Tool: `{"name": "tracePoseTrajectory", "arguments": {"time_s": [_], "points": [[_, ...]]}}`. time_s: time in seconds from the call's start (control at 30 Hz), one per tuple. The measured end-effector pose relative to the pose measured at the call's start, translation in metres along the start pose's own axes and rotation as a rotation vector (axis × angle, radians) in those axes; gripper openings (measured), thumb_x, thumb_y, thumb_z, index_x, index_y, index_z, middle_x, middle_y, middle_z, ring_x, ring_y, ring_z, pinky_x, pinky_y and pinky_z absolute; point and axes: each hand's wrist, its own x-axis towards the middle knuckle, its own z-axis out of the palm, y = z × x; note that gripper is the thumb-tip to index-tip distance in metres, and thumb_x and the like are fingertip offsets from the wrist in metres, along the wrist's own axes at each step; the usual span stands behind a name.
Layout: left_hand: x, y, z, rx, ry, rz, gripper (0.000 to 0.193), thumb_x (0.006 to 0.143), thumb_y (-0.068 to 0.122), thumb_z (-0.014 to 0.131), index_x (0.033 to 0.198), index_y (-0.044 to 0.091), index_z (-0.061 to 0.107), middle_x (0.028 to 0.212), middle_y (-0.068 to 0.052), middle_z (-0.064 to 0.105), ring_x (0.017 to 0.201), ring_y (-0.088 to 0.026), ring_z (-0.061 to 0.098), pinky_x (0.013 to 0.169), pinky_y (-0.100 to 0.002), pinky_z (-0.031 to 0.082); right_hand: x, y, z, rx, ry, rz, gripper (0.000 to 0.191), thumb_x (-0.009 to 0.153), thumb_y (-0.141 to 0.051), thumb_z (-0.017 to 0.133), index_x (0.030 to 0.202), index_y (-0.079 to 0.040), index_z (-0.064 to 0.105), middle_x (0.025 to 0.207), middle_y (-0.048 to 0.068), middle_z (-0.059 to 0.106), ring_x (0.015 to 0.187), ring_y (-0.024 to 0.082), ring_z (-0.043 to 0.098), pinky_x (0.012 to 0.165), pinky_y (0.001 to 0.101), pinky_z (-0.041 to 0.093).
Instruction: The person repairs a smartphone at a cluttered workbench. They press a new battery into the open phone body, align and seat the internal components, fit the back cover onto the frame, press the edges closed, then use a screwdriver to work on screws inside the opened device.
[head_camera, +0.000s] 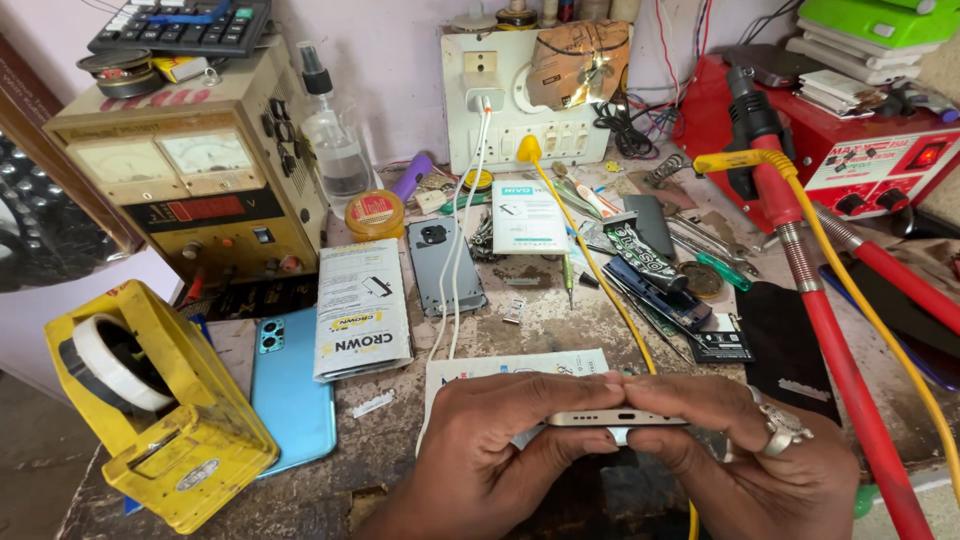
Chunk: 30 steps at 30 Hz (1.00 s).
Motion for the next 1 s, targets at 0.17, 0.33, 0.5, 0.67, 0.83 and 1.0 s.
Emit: {"name": "tracePoseTrajectory", "arguments": {"time_s": [0.17,0.33,0.5,0.67,0.83,1.0], "points": [[-0.0009,-0.0012,0.0015,0.0,0.039,-0.016,0.025,0.096,0.006,0.077,0.121,0.002,0.072,0.119,-0.013,0.08,0.112,-0.025,0.081,0.095,-0.034,0.065,0.0008,0.0005,0.0041,-0.005,0.034,-0.028,0.025,0.081,0.001,0.08,0.106,-0.003,0.077,0.105,0.012,0.081,0.101,0.02,0.081,0.091,0.0337,0.065],[-0.0013,-0.001,0.0021,-0.007,0.047,-0.012,0.026,0.095,0.006,0.078,0.12,0.003,0.073,0.12,-0.013,0.079,0.116,-0.026,0.08,0.098,-0.035,0.065,0.0035,0.0021,-0.0011,-0.012,-0.043,-0.022,0.031,0.077,0.001,0.082,0.108,-0.003,0.077,0.106,0.013,0.082,0.104,0.021,0.08,0.092,0.0344,0.063],[-0.0008,0.0013,0.004,-0.013,0.027,0.021,0.026,0.096,0.005,0.078,0.122,0.003,0.072,0.124,-0.014,0.077,0.124,-0.027,0.076,0.103,-0.036,0.063,0.0028,0.005,-0.0035,0.094,-0.045,-0.003,0.034,0.075,0.004,0.082,0.108,-0.001,0.075,0.109,0.014,0.081,0.108,0.024,0.08,0.094,0.0365,0.065],[-0.0003,0.0024,0.0048,0.029,0.048,0.012,0.029,0.095,0.005,0.078,0.123,0.004,0.072,0.121,-0.012,0.079,0.119,-0.025,0.078,0.101,-0.034,0.063,0.002,0.0063,-0.0017,0.129,-0.026,-0.046,0.031,0.078,0.007,0.081,0.107,-0.001,0.074,0.11,0.014,0.08,0.11,0.024,0.079,0.096,0.0368,0.065],[-0.0024,0.0008,0.0043,-0.002,0.063,0.003,0.025,0.096,0.002,0.077,0.121,0.003,0.073,0.119,-0.012,0.079,0.117,-0.025,0.08,0.1,-0.034,0.064,0.0015,0.0043,0.0002,0.111,-0.02,-0.022,0.034,0.076,0.006,0.082,0.109,0.0,0.075,0.11,0.015,0.08,0.108,0.023,0.079,0.094,0.0356,0.064],[-0.0052,-0.0016,0.002,-0.143,0.104,-0.084,0.026,0.095,-0.002,0.072,0.121,0.001,0.074,0.121,-0.014,0.079,0.115,-0.025,0.079,0.096,-0.035,0.066,0.0023,0.0052,-0.0022,0.122,0.036,0.079,0.034,0.075,0.006,0.08,0.109,0.002,0.075,0.111,0.017,0.08,0.106,0.023,0.079,0.094,0.0358,0.063]]}}
